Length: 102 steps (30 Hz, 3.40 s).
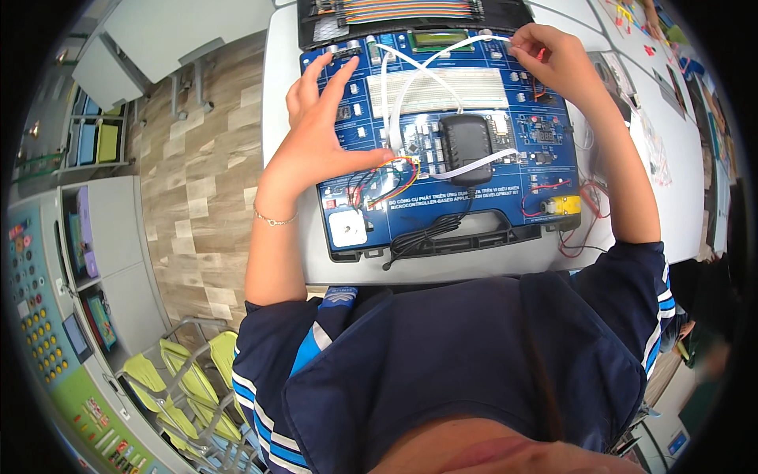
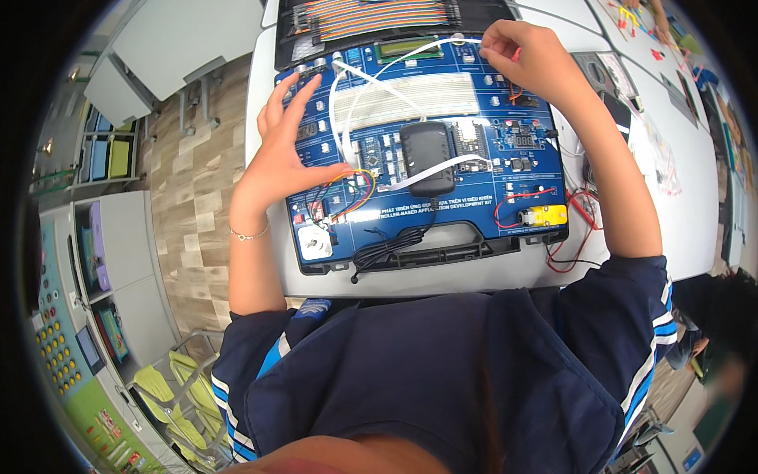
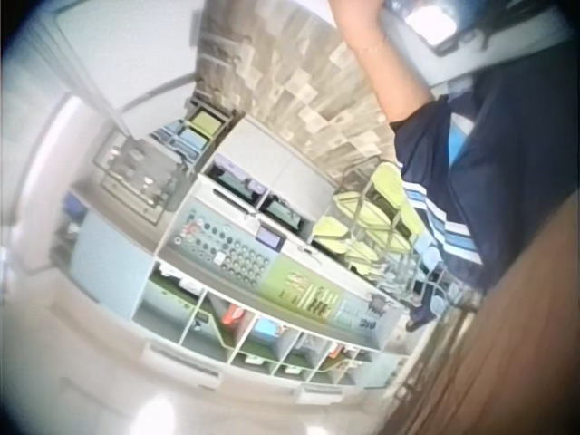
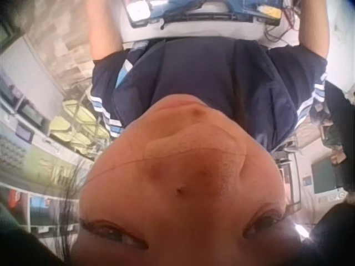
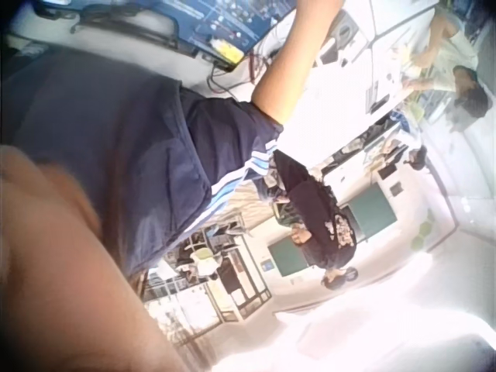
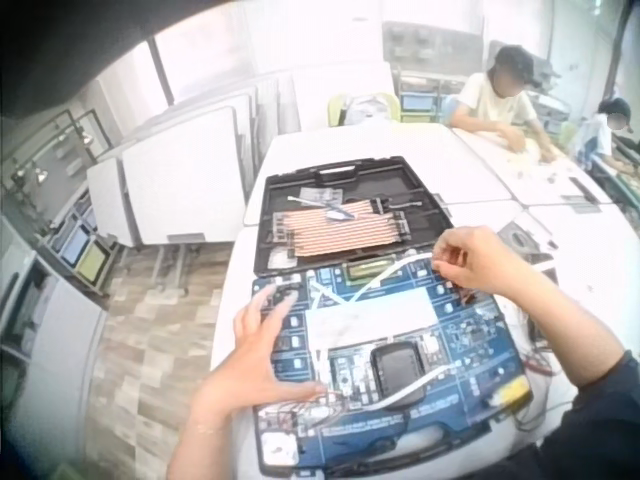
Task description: The person connects and adjusts jumper wires on a microcontroller development board. They plug and unplug white ribbon cables and individual jumper wires into various ports and headers on the board while seated at a table in a classroom.
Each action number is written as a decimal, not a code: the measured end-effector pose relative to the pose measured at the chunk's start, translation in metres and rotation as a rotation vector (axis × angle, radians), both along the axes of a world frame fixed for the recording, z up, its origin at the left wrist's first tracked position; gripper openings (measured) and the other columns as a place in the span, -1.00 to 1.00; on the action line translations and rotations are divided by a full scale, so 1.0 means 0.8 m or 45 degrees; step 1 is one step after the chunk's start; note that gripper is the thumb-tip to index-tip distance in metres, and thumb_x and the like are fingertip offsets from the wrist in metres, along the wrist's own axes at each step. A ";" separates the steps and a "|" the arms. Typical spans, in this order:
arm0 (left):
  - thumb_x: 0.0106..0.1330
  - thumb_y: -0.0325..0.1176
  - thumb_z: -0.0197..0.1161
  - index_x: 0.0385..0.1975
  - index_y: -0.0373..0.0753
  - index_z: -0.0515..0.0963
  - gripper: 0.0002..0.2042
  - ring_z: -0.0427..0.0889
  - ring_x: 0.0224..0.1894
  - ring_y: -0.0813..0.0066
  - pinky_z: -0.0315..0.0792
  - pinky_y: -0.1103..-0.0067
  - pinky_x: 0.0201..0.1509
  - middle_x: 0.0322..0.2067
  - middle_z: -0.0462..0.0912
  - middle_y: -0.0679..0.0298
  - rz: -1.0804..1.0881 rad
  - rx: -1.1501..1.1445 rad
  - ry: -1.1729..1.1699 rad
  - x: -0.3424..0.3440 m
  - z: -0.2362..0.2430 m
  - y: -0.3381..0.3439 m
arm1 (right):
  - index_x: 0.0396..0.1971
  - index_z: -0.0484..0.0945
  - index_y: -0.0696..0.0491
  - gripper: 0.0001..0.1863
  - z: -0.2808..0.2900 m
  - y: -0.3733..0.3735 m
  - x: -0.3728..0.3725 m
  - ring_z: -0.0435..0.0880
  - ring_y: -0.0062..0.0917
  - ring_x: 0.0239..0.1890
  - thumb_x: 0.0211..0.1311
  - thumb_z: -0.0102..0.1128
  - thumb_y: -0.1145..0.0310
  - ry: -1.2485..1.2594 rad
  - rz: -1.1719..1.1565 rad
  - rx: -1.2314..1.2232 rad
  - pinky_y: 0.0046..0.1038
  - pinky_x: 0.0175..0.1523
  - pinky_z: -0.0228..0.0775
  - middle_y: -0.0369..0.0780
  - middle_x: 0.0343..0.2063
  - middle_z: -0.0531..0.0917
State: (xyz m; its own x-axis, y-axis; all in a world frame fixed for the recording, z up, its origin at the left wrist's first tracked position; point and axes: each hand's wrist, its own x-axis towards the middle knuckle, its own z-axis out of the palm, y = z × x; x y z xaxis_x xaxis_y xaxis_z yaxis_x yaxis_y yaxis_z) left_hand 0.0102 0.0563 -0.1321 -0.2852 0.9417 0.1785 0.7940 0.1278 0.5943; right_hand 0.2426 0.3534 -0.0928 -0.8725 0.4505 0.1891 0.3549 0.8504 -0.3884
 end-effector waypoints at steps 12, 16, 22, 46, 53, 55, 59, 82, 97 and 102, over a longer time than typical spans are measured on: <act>-0.28 0.02 0.73 0.47 0.05 0.25 0.15 -0.07 0.50 -0.14 0.00 0.06 0.52 0.49 0.01 -0.03 -0.012 0.043 0.035 -0.002 -0.004 0.002 | -0.26 0.76 0.16 -0.79 0.022 -0.026 -0.112 0.76 -0.32 -0.40 0.13 0.42 0.38 0.205 0.527 -0.044 -0.40 -0.25 0.58 -0.07 -0.44 0.76; -0.29 0.02 0.73 0.46 0.06 0.27 0.15 -0.06 0.49 -0.14 0.02 0.07 0.51 0.48 0.02 -0.02 -0.032 0.078 0.028 -0.002 -0.008 0.003 | -0.32 0.78 0.13 -0.82 0.019 -0.033 -0.144 0.77 -0.36 -0.41 0.10 0.44 0.37 -0.057 0.631 -0.199 -0.40 -0.27 0.58 -0.10 -0.43 0.77; -0.29 0.02 0.73 0.46 0.08 0.27 0.14 -0.05 0.49 -0.14 0.03 0.08 0.51 0.48 0.02 -0.01 -0.026 0.078 0.050 -0.002 -0.012 0.002 | -0.36 0.79 0.11 -0.83 0.004 -0.035 -0.164 0.75 -0.34 -0.46 0.09 0.42 0.35 -0.132 0.709 -0.076 -0.37 -0.30 0.56 -0.13 -0.46 0.77; -0.31 0.04 0.75 0.45 0.11 0.29 0.14 -0.02 0.48 -0.15 0.10 0.06 0.49 0.48 0.03 0.02 -0.032 0.075 0.090 -0.001 -0.010 0.003 | -0.36 0.70 0.15 -0.88 0.041 -0.069 -0.076 0.72 -0.39 -0.40 0.13 0.39 0.44 0.216 0.566 -0.073 -0.42 -0.24 0.56 -0.14 -0.44 0.73; -0.22 0.10 0.67 0.49 -0.11 0.14 0.19 -0.12 0.50 -0.21 -0.04 0.05 0.53 0.48 -0.06 -0.10 -0.010 -0.128 0.049 -0.002 0.006 0.002 | -0.27 0.69 0.11 -0.84 0.044 -0.090 -0.004 0.66 -0.53 -0.36 0.22 0.43 0.37 0.178 0.653 0.057 -0.52 -0.24 0.47 -0.23 -0.39 0.72; -0.19 0.16 0.64 0.50 -0.28 0.08 0.24 -0.16 0.52 -0.23 -0.10 0.04 0.55 0.48 -0.11 -0.18 -0.004 -0.230 0.035 -0.003 0.010 0.001 | -0.27 0.73 0.10 -0.79 0.039 -0.094 0.019 0.74 -0.45 -0.27 0.19 0.48 0.30 0.075 0.587 -0.255 -0.45 -0.12 0.53 -0.22 -0.35 0.75; -0.27 0.03 0.75 0.45 0.17 0.28 0.12 -0.03 0.50 -0.15 0.08 0.03 0.50 0.49 0.01 0.12 -0.063 0.078 0.104 -0.008 -0.011 0.004 | -0.22 0.74 0.14 -0.80 0.039 -0.093 0.056 0.73 -0.42 -0.24 0.17 0.45 0.42 0.041 0.587 -0.204 -0.42 -0.05 0.54 -0.17 -0.29 0.77; -0.27 0.07 0.74 0.45 0.14 0.29 0.12 0.02 0.50 -0.07 0.03 0.08 0.52 0.49 0.03 0.14 -0.061 0.053 0.124 -0.018 -0.007 0.002 | -0.32 0.75 0.11 -0.83 -0.022 -0.126 0.102 0.66 -0.36 -0.30 0.05 0.50 0.48 0.252 0.170 -0.090 -0.39 -0.16 0.52 -0.20 -0.40 0.71; -0.27 0.03 0.75 0.44 0.12 0.31 0.10 0.04 0.51 -0.04 0.08 0.10 0.52 0.50 0.04 0.15 -0.064 0.063 0.052 -0.017 -0.011 0.002 | -0.37 0.74 0.16 -0.90 -0.019 -0.123 0.100 0.70 -0.35 -0.33 0.07 0.43 0.57 0.270 0.278 -0.033 -0.42 -0.19 0.56 -0.17 -0.42 0.72; -0.26 0.06 0.74 0.45 0.08 0.30 0.12 0.03 0.51 -0.06 0.07 0.10 0.52 0.51 0.02 0.15 -0.082 0.070 0.121 -0.022 -0.013 0.002 | -0.36 0.74 0.18 -0.90 -0.021 -0.123 0.101 0.70 -0.36 -0.32 0.08 0.43 0.57 0.265 0.279 -0.056 -0.43 -0.19 0.57 -0.17 -0.41 0.72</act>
State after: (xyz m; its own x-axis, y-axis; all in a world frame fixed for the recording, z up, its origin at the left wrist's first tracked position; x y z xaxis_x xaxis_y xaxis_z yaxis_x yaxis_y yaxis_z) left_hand -0.0071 0.0582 -0.1422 -0.2040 0.9455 0.2538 0.8527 0.0443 0.5205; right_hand 0.3232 0.2551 -0.1096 -0.8942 0.2677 0.3588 0.0739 0.8787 -0.4716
